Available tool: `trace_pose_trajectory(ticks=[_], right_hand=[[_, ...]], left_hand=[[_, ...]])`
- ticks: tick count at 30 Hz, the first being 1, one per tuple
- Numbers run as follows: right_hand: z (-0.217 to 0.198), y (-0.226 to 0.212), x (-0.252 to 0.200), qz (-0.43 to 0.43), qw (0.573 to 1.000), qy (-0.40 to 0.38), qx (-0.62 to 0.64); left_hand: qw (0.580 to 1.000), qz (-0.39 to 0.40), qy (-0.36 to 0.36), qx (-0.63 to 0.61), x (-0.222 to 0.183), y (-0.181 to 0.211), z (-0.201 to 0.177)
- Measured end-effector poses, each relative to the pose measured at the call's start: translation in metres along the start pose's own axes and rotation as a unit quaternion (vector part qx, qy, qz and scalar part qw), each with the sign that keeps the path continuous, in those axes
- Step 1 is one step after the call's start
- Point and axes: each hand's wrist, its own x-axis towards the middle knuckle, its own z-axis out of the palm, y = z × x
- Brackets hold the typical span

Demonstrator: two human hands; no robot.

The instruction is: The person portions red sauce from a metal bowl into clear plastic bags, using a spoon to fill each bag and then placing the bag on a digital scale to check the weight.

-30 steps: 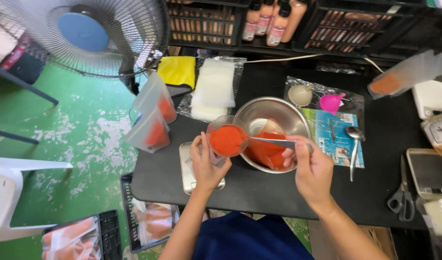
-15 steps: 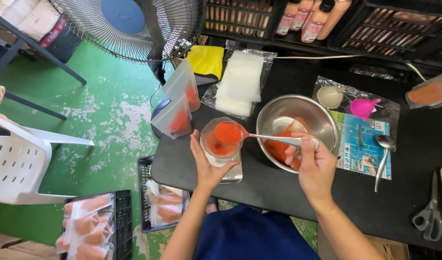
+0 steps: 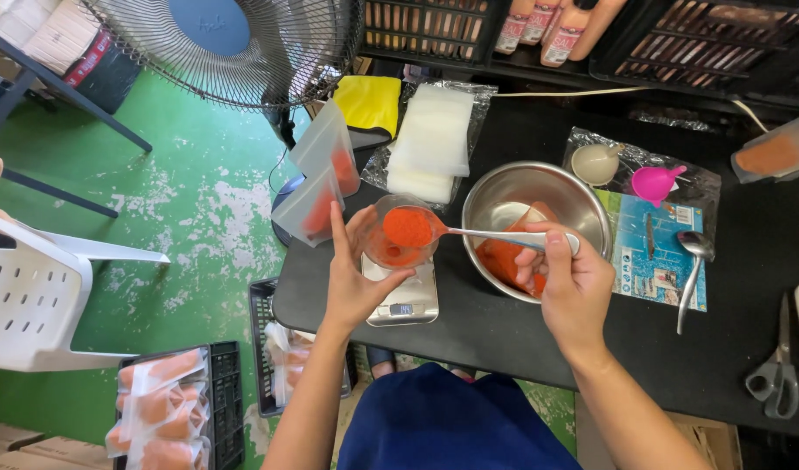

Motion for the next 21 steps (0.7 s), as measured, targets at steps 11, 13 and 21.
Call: trace_pose_trajectory(ticks=[11,13,21], right_hand=[[0.001,-0.008,-0.003,-0.015,1.0,-0.006,-0.017],[0.001,-0.009,-0.003,-0.017,1.0,-0.005,-0.019],[0.004,-0.01,-0.006,-0.085,0.993,-0.023,-0.079]], left_hand=[[1.0,0.004,-0.009,-0.005,0.0,0.008,0.003],[1.0,0.004,-0.009,-0.003,0.0,0.007,0.003],[1.0,0.007,-0.011,0.004,0.0,0.008,0.003]])
